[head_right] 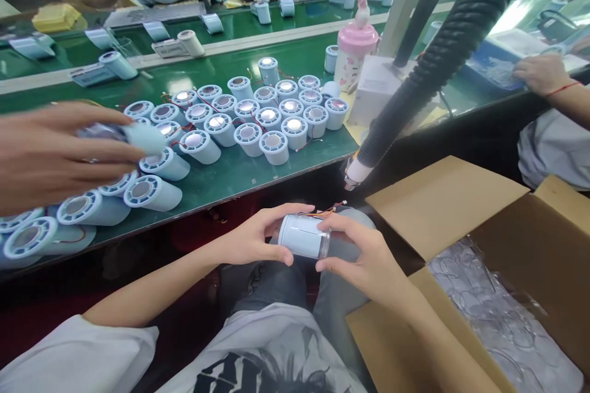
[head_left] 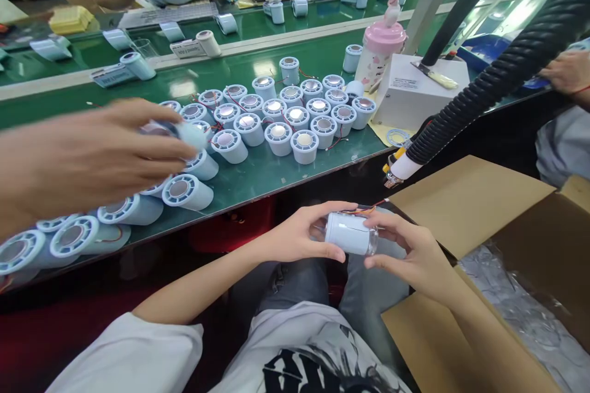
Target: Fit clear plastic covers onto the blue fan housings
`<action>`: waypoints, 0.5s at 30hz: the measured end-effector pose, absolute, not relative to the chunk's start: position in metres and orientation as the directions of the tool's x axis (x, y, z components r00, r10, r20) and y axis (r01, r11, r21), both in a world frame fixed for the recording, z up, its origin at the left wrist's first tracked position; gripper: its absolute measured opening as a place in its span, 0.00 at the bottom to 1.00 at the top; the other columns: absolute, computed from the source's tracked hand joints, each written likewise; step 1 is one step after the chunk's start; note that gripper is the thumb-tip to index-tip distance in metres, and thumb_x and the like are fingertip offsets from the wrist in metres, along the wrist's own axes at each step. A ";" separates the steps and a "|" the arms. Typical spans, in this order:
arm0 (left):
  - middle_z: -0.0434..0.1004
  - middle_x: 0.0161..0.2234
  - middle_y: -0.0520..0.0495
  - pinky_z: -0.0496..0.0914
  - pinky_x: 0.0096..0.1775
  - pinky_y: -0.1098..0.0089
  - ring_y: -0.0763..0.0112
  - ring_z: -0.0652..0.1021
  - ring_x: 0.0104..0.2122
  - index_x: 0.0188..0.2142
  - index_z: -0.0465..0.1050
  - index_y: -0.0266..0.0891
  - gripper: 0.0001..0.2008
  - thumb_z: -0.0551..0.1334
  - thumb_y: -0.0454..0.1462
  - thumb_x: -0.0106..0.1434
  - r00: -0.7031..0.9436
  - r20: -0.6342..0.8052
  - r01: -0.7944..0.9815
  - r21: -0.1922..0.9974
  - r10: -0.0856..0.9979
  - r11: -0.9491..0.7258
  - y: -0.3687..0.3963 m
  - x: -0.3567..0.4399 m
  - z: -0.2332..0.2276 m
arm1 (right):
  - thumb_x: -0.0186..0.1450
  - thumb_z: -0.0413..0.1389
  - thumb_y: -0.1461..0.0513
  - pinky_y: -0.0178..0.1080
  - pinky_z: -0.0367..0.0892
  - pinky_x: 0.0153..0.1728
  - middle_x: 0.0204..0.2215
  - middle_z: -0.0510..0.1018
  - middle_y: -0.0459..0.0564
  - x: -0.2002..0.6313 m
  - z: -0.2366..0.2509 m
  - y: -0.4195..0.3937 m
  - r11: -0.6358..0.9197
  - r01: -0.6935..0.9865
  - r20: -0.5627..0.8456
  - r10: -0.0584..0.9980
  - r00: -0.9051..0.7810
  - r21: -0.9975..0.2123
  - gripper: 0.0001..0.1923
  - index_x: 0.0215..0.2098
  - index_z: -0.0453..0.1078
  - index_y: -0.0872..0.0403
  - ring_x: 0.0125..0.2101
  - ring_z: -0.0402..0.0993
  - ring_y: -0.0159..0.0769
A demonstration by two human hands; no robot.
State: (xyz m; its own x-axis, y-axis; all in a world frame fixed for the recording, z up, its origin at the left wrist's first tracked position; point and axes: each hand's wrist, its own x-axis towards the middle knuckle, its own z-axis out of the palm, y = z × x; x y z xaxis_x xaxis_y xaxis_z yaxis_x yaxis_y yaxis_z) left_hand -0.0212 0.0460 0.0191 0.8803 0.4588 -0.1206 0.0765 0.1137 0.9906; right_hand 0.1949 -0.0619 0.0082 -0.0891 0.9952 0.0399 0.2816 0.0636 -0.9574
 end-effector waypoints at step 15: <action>0.67 0.59 0.40 0.70 0.53 0.61 0.56 0.71 0.56 0.60 0.65 0.45 0.36 0.72 0.38 0.52 0.887 0.029 0.035 0.991 0.461 -0.131 0.043 -0.027 0.020 | 0.59 0.66 0.57 0.36 0.74 0.38 0.43 0.76 0.50 0.193 0.014 -0.059 -0.272 -0.119 -0.254 0.956 -0.147 -0.955 0.22 0.48 0.65 0.50 0.41 0.75 0.38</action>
